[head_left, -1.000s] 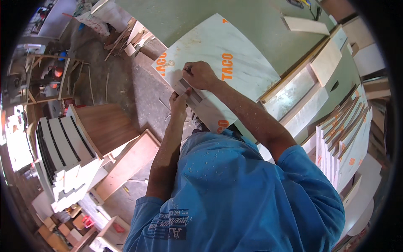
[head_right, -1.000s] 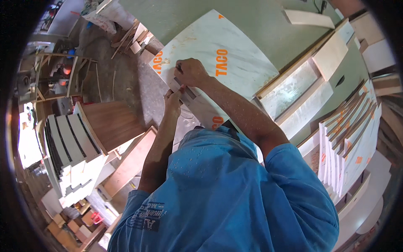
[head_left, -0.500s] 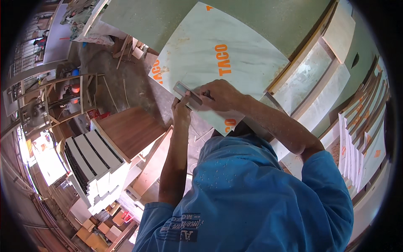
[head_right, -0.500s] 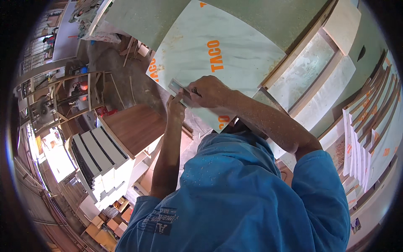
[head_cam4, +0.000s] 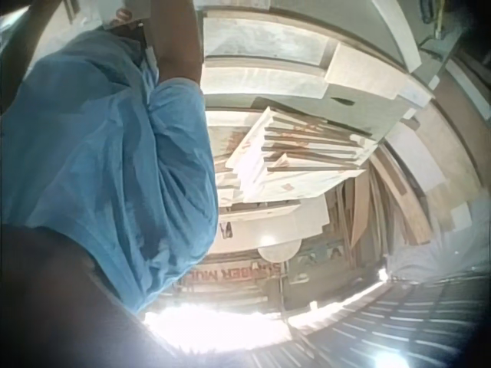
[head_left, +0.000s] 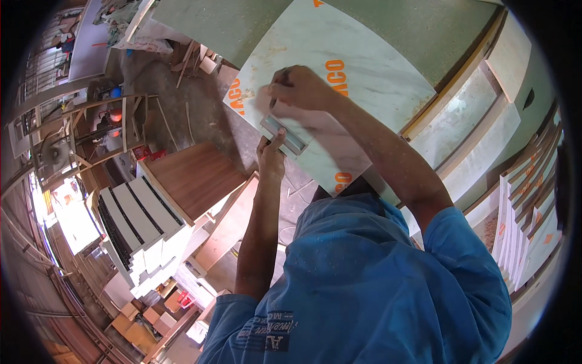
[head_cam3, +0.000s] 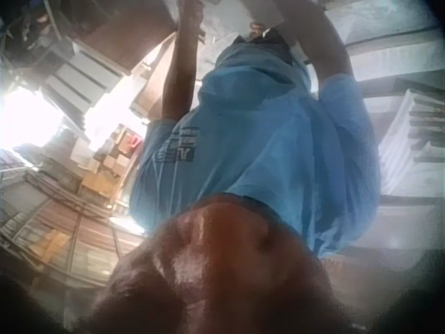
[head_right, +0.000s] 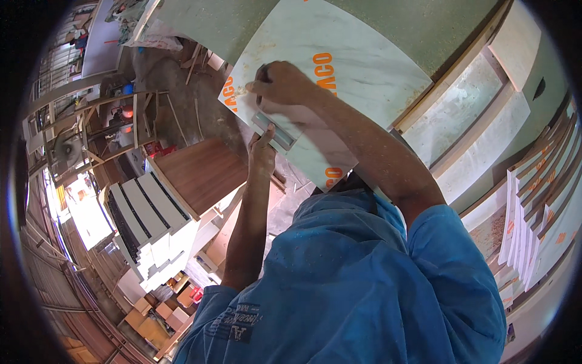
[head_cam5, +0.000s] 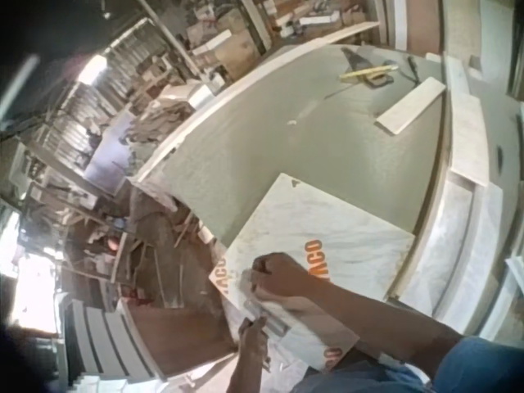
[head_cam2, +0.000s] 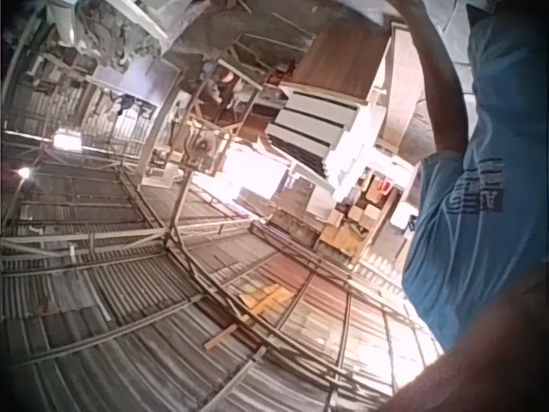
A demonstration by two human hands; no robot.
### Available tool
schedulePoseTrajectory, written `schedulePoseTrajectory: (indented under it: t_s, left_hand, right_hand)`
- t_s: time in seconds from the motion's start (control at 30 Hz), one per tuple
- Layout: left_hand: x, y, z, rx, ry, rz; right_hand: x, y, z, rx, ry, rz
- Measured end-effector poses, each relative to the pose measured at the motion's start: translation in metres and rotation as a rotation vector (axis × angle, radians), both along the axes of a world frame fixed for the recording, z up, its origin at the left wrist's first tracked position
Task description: The person trims the edges of stacked white panels using a handheld router and later uses a pencil and a metal square to mark lines on one of the panels.
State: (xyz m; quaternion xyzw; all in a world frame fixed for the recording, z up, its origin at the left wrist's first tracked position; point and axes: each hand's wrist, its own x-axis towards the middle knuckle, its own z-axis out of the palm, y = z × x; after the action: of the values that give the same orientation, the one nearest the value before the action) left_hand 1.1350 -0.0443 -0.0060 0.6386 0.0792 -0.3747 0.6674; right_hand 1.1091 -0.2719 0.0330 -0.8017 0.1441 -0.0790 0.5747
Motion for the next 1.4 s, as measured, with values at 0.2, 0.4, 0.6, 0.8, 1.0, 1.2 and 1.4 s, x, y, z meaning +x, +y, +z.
schedulePoseTrajectory:
  t_s: [0.2,0.4,0.6,0.8,1.0,1.2,1.4]
  left_hand:
    - [0.001,0.001,-0.005,-0.008,0.004,0.025]
    - [0.001,0.001,-0.003,-0.051,-0.001,0.022]
    - [0.004,0.005,-0.008,-0.015,-0.008,-0.004]
    - [0.000,-0.002,-0.002,0.012,-0.006,0.019]
    - [0.001,0.004,-0.007,0.015,-0.011,0.044]
    - [0.002,0.003,-0.002,0.051,0.009,0.031]
    - [0.001,-0.001,0.002,0.026,0.023,0.030]
  right_hand:
    - [-0.053,-0.017,0.002,0.900,-0.053,-0.154]
    - [-0.082,-0.007,-0.012,1.231,-0.007,-0.230]
    - [-0.077,0.002,-0.015,1.161,-0.032,-0.254]
    - [-0.061,0.015,-0.025,0.713,0.010,-0.170]
    - [-0.034,0.037,-0.010,0.331,0.050,-0.167]
    - [-0.021,0.040,-0.009,0.143,0.035,-0.089]
    - [-0.012,0.044,-0.007,0.050,0.074,-0.036]
